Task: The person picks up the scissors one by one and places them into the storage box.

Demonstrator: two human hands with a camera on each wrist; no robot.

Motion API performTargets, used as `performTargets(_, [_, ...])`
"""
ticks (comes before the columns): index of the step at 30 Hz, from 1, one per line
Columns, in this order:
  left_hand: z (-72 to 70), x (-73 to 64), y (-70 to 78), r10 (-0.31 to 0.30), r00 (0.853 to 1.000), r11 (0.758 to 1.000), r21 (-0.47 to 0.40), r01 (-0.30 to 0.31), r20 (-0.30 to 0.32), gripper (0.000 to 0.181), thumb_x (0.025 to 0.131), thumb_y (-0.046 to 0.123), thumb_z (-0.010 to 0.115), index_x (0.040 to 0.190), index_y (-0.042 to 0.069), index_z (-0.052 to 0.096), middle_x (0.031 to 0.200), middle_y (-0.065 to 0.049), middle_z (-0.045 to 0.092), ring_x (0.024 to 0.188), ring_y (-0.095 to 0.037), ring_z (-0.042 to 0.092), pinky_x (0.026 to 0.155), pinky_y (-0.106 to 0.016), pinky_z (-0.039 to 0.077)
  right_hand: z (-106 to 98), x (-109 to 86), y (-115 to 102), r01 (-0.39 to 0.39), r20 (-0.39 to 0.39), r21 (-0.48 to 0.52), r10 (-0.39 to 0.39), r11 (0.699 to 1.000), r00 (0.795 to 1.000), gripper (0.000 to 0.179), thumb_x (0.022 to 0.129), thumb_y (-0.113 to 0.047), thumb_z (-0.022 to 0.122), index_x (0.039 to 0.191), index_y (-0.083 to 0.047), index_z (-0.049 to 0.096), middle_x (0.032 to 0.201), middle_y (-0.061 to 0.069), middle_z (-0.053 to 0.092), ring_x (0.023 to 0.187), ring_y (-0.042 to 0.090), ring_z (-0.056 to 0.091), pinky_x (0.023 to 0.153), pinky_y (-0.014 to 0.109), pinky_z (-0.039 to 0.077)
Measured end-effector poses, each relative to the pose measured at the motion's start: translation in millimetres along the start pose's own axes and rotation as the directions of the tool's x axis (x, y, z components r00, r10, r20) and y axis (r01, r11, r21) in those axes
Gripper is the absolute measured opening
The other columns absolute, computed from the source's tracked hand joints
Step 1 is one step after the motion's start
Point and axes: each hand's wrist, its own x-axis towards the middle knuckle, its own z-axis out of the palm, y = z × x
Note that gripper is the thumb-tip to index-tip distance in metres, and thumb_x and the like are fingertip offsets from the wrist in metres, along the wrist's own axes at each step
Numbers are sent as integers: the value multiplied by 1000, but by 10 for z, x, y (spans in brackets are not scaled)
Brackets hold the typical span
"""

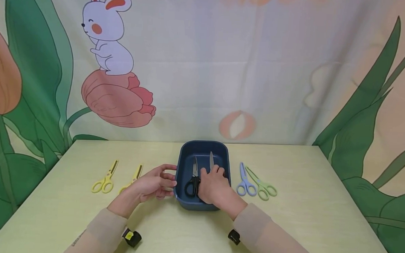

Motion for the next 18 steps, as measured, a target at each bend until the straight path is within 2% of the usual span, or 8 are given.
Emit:
performTargets(7, [-6, 18, -19, -6, 1000, 1000, -7, 6, 1, 61, 98, -7, 60, 152, 3, 34, 108, -14, 48, 83, -27, 59, 69, -30, 54, 45, 59, 19, 4, 41, 24, -5, 1000, 999, 54, 106, -30, 55, 151, -2, 42, 146, 38, 34, 134, 51, 37, 96, 53, 49])
performTargets(14, [-19, 23, -16, 5, 1000, 1000, -3, -5, 15, 61, 99, -6, 60, 153, 2, 32, 109, -14, 49, 83, -26, 59, 68, -30, 54, 90, 98, 62, 10, 39, 10, -10, 1000, 999, 48, 105, -30, 58, 144, -4, 49, 137, 35, 44, 125, 48, 45, 90, 54, 51])
performTargets(18, [-15, 17, -15, -3, 1000, 1000, -5, 3, 15, 62, 99, -6, 60, 153, 2, 32, 108, -14, 49, 83, -26, 60, 68, -30, 54, 93, 100, 74, 24, 40, -6, -24, 1000, 999, 45, 104, -29, 60, 141, -5, 52, 135, 33, 47, 125, 47, 46, 89, 54, 52])
